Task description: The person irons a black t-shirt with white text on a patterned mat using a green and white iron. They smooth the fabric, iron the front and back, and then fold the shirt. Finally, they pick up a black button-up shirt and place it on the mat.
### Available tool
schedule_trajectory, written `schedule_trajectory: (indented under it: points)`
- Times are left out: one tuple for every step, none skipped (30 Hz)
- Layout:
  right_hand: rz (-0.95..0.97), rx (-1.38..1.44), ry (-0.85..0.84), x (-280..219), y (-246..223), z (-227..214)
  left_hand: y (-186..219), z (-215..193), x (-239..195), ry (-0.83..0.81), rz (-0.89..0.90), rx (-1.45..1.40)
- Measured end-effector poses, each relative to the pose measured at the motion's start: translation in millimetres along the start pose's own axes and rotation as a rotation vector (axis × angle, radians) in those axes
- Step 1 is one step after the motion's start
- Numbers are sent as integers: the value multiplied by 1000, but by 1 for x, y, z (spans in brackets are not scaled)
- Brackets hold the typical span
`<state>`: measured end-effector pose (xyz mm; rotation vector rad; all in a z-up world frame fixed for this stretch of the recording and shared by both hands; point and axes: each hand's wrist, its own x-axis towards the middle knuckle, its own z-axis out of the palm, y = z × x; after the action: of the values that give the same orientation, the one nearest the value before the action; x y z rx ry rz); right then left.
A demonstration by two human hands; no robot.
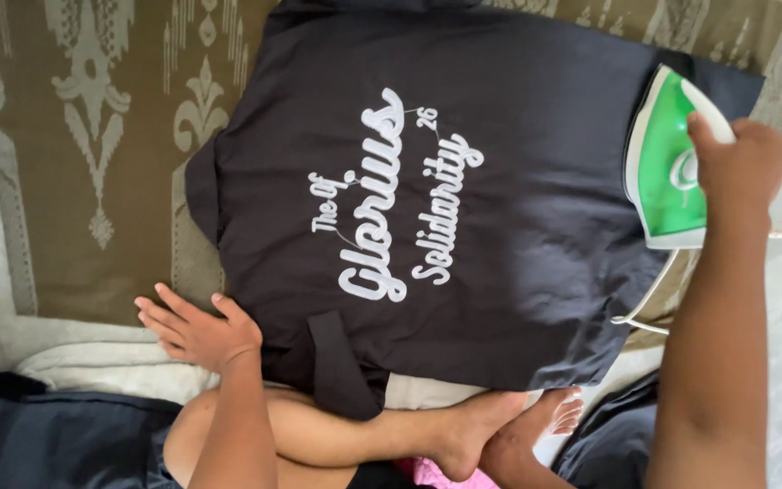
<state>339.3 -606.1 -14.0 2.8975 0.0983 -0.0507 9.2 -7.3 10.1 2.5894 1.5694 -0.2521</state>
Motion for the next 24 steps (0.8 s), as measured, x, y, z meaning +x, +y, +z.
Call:
schedule_trajectory:
  points:
    - [68,114,-33,-6,-6,-7,1,-2,0,-32,-26,-13]
    - [74,112,-44,-4,-2,-8,0,-2,0,-39,-20,-4]
    - [108,117,-53,-3,3,-9,-1,-2,0,0,-8,-9]
    - [142,116,-53,3,10,-13,1,1,0,36,4,-24]
    - [147,107,-55,0,8,-20,1,1,-3,28,10,-26]
    - [224,140,-87,4,1,-25,1,1,-2,16,-2,-16]
    - [300,175,-121,7,-7,-30,1,0,-1,4,-14,-6]
    - [300,173,-124,4,-5,-26,1,0,-1,2,-14,-4]
    - [176,72,-91,1,-3,-22,0,-1,-2,-4,-21,4]
    - [55,-27,-49,1,0,-18,2,1,0,-6,-25,3]
    - [57,-29,-44,-4,0,-23,3,1,-2,-5,-23,-3]
    - [60,-20,-99,-8,-3,-24,3,0,-2,9,-16,-14]
    - [63,-12,-154,-12,-6,-26,3,-1,-2,23,-9,-25]
    - [62,-10,-169,-5,5,-12,3,-2,-1,18,-8,-12]
    - [33,-53,-72,0,16,2,2,-2,-1,11,-25,-12]
    - [14,-106,31,4,33,12,6,1,-1,0,-31,-23]
    - [23,-114,24,-3,20,-3,2,0,-6,-9,-20,-22]
    - [194,-15,-28,3,2,-17,3,-1,-5,-22,-33,-19]
    - [363,89,-82,9,-16,-31,4,-2,-3,-34,-45,-17]
    - [367,94,-79,5,-18,-33,5,-3,-2,-29,-41,-18]
    - [298,102,-86,2,-21,-35,6,-3,-1,-22,-39,-36]
    - [225,103,-100,-2,-22,-37,6,-3,-3,-23,-41,-48]
    - [226,102,-104,-7,-17,-36,4,-3,-4,-27,-41,-45]
    - [188,114,-112,-8,-15,-35,4,-1,-3,-20,-37,-38]
